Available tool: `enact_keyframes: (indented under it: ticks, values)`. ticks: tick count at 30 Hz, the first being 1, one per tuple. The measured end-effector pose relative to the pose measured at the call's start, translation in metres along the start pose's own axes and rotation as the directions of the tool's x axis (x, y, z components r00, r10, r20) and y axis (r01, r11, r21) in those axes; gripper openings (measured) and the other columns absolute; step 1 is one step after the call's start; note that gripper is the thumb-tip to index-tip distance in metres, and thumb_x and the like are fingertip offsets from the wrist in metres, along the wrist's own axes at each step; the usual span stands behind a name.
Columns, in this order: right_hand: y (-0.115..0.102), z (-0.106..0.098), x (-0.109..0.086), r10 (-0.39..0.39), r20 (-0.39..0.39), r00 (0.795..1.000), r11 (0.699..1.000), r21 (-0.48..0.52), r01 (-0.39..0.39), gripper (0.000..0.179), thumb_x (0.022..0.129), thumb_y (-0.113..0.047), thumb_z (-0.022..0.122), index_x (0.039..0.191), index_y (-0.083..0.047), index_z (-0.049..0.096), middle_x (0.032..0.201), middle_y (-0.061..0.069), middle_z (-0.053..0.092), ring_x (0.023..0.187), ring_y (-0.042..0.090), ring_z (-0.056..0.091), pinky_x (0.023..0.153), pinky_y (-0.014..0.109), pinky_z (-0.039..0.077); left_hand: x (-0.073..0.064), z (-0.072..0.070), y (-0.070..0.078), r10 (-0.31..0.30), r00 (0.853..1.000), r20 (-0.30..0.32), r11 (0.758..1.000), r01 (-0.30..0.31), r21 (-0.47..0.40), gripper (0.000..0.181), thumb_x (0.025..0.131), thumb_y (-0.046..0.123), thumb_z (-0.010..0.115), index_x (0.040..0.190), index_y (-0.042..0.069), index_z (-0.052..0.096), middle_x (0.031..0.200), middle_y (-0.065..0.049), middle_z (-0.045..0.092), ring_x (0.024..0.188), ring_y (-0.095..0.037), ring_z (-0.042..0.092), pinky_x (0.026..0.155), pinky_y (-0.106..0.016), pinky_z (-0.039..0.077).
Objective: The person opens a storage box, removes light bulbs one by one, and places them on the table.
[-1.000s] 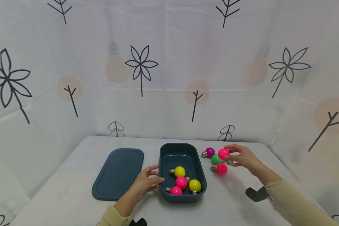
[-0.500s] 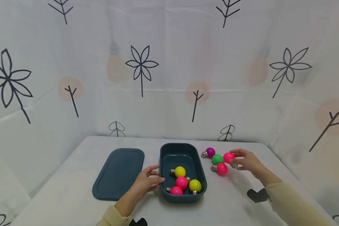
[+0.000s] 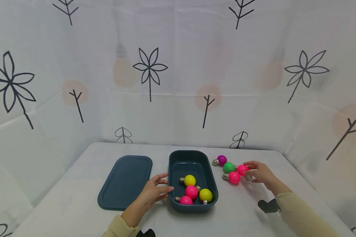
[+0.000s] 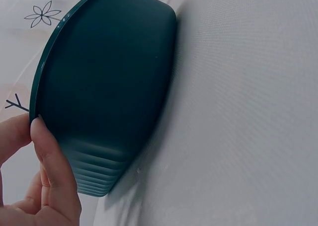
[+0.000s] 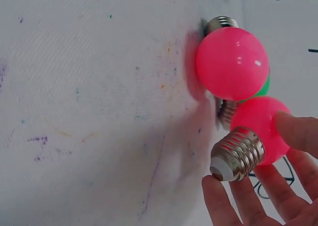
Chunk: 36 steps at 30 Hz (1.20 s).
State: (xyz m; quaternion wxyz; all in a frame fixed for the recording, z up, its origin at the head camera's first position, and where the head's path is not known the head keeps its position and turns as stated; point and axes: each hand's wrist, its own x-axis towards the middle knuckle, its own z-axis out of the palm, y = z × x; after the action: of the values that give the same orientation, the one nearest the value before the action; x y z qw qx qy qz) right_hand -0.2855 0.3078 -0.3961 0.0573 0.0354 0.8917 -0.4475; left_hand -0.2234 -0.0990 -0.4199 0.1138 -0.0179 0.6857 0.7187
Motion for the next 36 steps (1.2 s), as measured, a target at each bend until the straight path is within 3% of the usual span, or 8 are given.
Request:
enact_keyframes:
  ticks: [10,36]
  values:
    - [0.000,0.006,0.001,-0.021,0.020,1.000,1.000,-0.015,0.021,0.047,0.085,-0.006,0.062,0.125,0.011,0.044,0.120,0.033,0.045,0.096,0.035,0.055,0.071,0.042,0.053,0.000,0.000,0.000,0.002,1.000,0.006,1.000,-0.002,0.002,0.066,0.078,0.006,0.074,0.136,0.003,0.043,0.112,-0.018,0.049,0.071,-0.017,0.059,0.070,-0.030,0.054]
    - [-0.005,-0.004,-0.001,0.030,0.027,0.999,0.998,-0.054,-0.029,0.052,0.088,-0.014,0.062,0.129,0.011,0.040,0.117,0.034,0.046,0.104,0.044,0.050,0.077,0.045,0.052,-0.001,0.001,0.000,0.001,1.000,-0.003,1.000,-0.001,0.003,0.067,0.077,0.007,0.076,0.136,0.005,0.044,0.113,-0.018,0.049,0.072,-0.017,0.058,0.069,-0.029,0.054]
